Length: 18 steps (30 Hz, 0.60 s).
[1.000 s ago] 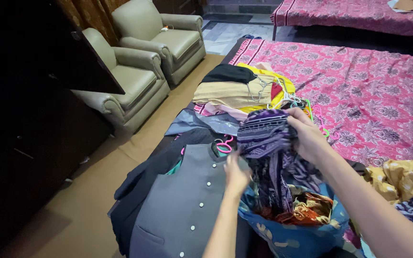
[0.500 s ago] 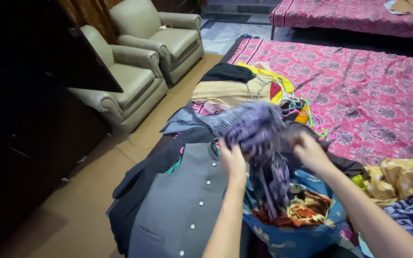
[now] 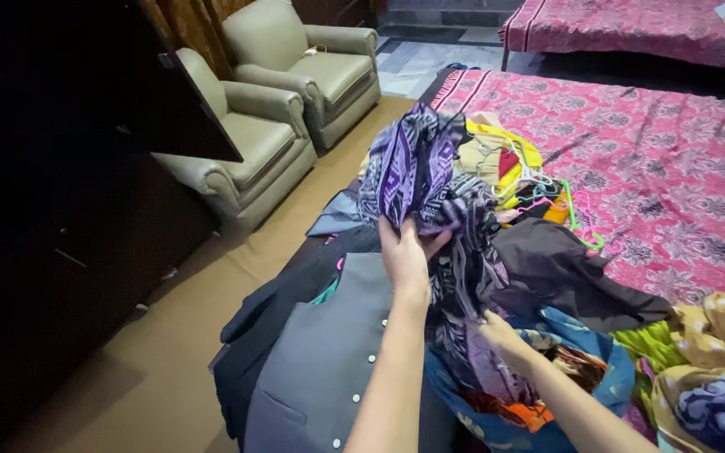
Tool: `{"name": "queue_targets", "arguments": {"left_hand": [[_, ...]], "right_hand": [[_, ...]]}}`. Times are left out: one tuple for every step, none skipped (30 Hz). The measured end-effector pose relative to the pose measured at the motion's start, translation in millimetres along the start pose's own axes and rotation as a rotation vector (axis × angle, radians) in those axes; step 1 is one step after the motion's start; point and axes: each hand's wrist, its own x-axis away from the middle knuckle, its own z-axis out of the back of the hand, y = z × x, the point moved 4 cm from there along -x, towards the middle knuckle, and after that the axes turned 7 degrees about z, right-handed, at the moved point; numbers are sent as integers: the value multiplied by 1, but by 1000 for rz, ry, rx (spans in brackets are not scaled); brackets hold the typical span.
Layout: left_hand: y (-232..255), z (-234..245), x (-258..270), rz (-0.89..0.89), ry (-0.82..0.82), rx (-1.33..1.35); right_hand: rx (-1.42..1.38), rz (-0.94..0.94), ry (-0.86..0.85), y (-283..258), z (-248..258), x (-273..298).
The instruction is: The person sorts through a pile of clothes on a bed, picking up various garments and placing a grey waistcoat onto a pink plastic hanger.
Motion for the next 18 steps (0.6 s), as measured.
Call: {"name": "queue_targets", "arguments": {"left_hand": [[-2, 8, -2, -1, 43, -41], [-3, 16, -3, -5, 48, -40], [-2, 23, -4, -11, 92, -140], [-2, 32, -5, -18, 138, -239], [-2, 41, -6, -20, 139, -236], [-2, 55, -6, 8, 260, -509], [-4, 68, -4, 41, 379, -782], [-9, 79, -3, 42, 379, -780], [-7, 88, -1, -146, 414, -921], [-9, 92, 1, -338, 443, -1059], [-18, 98, 0, -338, 439, -1057], [-32, 106, -2, -168, 482, -1128], [-44, 115, -2, 6, 526, -1193], [-53, 118, -1, 5, 522, -1191], [-64, 119, -2, 71, 450, -1183], [-74, 118, -3, 137, 377, -1173], [-83, 116, -2, 138, 372, -1173], [-99, 113, 1, 270, 264, -979]], "right_hand": [[-48, -50, 2, 4, 0, -3], [-113, -100, 1, 8, 1, -7], [-244, -166, -9, 11, 7, -12], [-408, -246, -13, 12, 15, -17], [-589, -337, -8, 9, 24, -21], [-780, -398, 0, 1, 36, -29], [-971, -450, 21, -11, 53, -34], [-1164, -436, 48, -31, 70, -41], [-1201, -362, 28, -56, 90, -48], [-1236, -287, 9, -85, 110, -49], [-1283, -73, -11, -116, 134, -43], [-1320, 143, -34, -148, 157, -32], [-1297, 218, -23, -176, 174, -25], [-1272, 292, -12, -202, 186, -16], [-1271, 292, -9, -220, 194, -6], [-1161, 335, -13, -235, 201, 2], [-1050, 374, -15, -245, 205, 9], [-1049, 373, -10, -250, 207, 13]]}}
